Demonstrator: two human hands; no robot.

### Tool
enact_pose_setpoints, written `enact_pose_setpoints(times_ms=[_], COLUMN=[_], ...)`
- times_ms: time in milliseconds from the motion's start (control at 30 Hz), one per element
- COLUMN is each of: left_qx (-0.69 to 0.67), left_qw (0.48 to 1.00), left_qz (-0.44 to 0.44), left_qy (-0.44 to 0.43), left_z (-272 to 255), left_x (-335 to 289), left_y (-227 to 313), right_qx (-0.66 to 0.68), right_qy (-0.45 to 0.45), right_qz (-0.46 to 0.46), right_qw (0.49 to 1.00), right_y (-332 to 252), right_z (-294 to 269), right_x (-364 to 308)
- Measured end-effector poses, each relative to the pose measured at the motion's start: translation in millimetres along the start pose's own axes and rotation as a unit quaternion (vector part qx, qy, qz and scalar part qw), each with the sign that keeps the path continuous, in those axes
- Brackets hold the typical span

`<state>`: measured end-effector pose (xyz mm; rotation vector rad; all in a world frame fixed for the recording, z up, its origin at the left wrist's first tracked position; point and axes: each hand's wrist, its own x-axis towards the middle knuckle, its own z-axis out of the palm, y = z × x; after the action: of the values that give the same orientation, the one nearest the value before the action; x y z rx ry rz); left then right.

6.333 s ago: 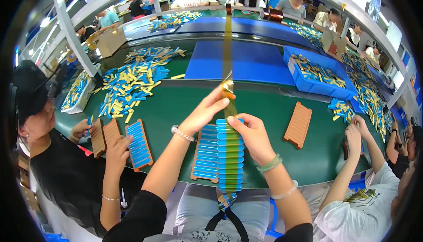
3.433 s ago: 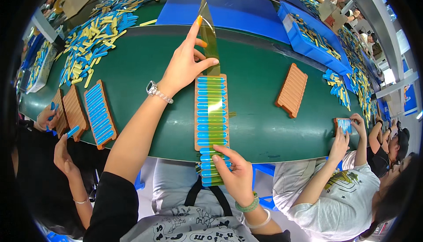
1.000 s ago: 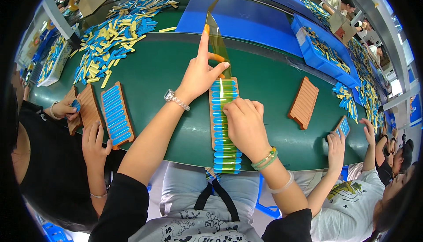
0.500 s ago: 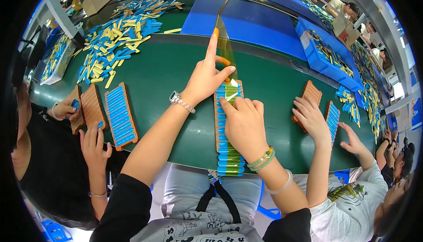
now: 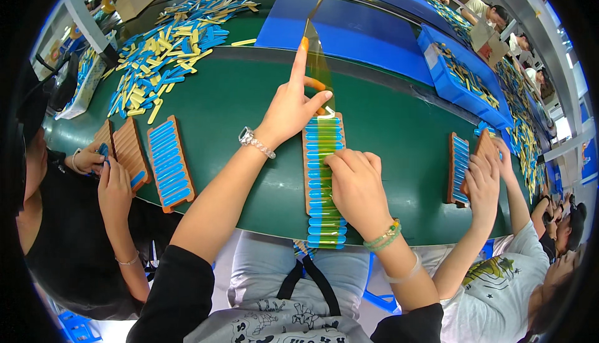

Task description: The person assembles small plastic components into an assembly tray by hand.

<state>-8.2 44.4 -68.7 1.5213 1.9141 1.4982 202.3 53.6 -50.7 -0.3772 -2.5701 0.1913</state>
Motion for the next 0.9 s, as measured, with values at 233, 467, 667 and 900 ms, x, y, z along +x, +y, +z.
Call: enact_pose_setpoints(times_ms=[233,467,667,900], left_qx=[-0.022,-0.011,-0.054,-0.053], left_qw=[1.000,1.000,0.994,0.994], left_qz=[-0.015,-0.018,-0.053,-0.042], left_qy=[-0.007,-0.022,-0.085,-0.085], left_z=[0,-1,-6,-5], left_x=[-1,-2,-3,-3], left_y=[3,8,14,10], right_qx=[0.008,0.012,0.018,0.017], right_qy=[0.004,0.013,0.014,0.019], right_qz=[0.009,-0.001,-0.007,-0.003], right_qw=[1.000,1.000,1.000,1.000], right_y=[10,27,34,41], right_z=[10,24,32,42], right_x=[12,32,47,62])
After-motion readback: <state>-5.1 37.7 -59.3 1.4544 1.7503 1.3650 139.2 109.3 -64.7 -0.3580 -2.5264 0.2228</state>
